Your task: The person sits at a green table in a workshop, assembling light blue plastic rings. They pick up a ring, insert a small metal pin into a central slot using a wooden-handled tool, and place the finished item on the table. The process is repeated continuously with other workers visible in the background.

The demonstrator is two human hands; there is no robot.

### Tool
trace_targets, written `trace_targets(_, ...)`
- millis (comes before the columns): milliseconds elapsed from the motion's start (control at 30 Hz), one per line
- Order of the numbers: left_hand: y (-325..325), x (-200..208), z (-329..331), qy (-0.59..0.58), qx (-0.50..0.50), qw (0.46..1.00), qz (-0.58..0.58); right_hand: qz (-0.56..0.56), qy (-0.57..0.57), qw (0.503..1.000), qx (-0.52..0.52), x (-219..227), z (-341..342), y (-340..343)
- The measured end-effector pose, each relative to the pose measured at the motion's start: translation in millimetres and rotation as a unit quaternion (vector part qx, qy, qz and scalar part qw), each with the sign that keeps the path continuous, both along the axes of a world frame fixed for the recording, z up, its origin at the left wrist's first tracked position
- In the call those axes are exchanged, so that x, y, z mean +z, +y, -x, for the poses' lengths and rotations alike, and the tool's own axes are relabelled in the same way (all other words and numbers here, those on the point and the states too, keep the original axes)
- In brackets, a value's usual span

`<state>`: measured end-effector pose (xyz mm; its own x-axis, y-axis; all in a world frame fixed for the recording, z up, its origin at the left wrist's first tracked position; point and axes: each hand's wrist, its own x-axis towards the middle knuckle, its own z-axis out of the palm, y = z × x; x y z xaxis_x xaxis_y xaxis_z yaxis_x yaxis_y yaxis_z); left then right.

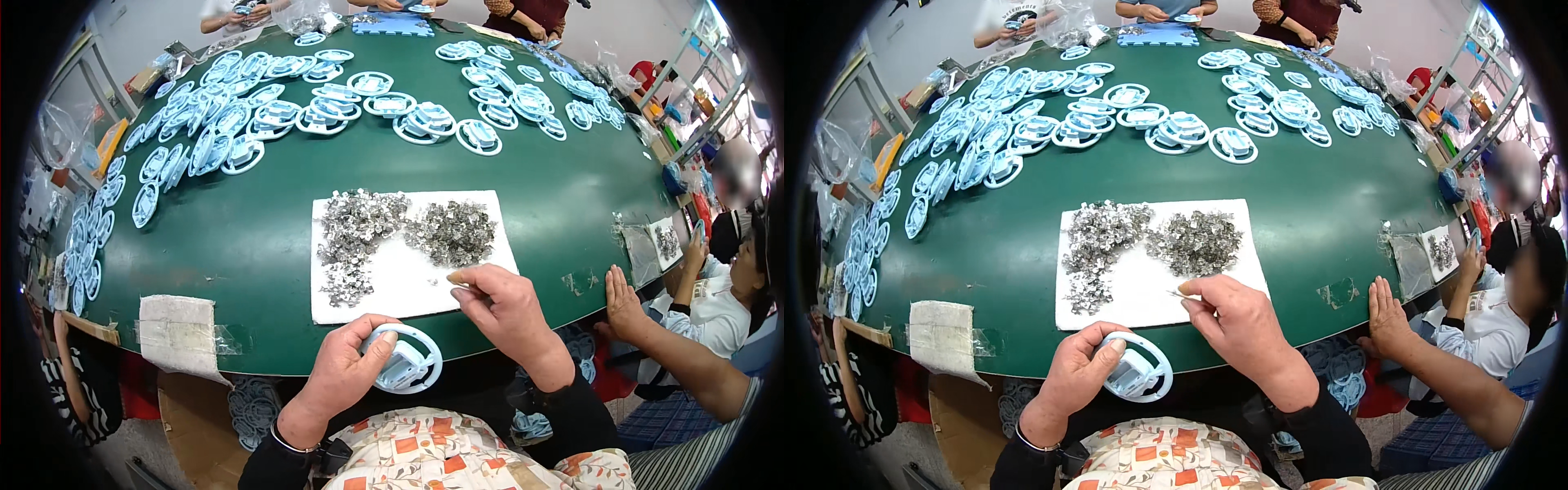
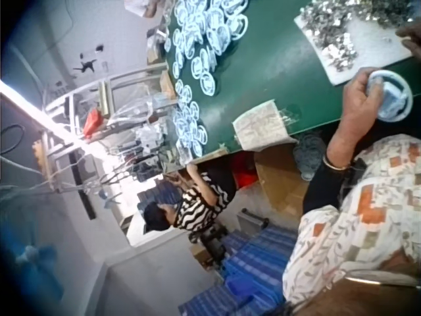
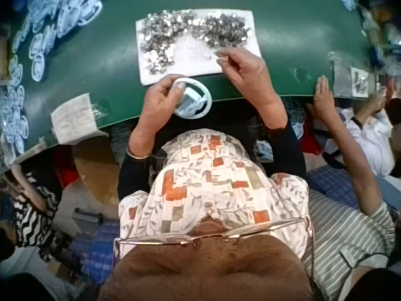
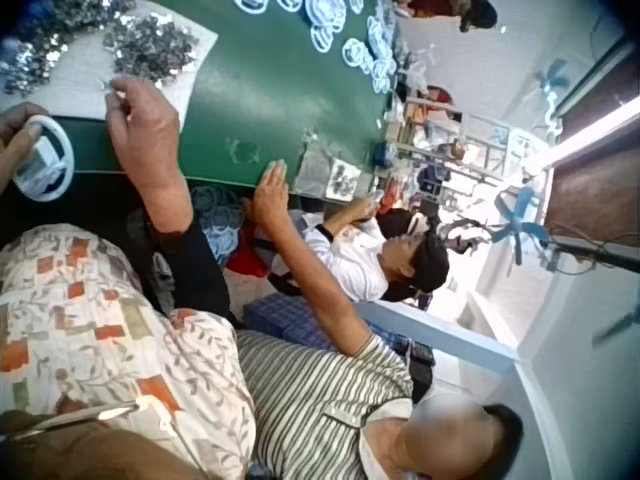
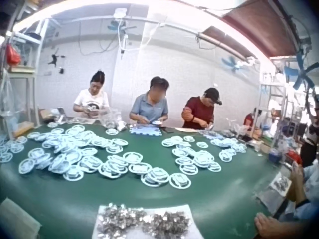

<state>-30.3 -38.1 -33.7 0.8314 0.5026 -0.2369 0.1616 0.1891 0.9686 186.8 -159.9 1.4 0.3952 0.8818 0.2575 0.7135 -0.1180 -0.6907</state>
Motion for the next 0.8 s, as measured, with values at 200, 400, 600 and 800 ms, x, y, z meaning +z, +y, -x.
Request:
trace_targets(200, 0.1, -2.6, -6.0, -0.034, 0.021, 0.999, -0.002, 0.059, -0.124, 0.991, -0.006, -19.7, -1.8, 21.2)
trace_targets(400, 6.3, 6.5, -17.4, -0.021, 0.008, 0.997, -0.079, 0.005, -0.031, 0.999, 0.030, -7.6, 8.4, 19.0)
trace_targets(600, 4.4, 4.4, -37.2, -0.028, -0.012, 0.995, -0.094, -0.026, 0.006, 0.995, 0.098, 18.4, 19.3, 4.8)
trace_targets(800, -8.2, -1.2, -41.9, -0.082, 0.029, 0.992, -0.090, 0.003, 0.193, 0.981, 0.027, 5.8, 18.8, -9.3)
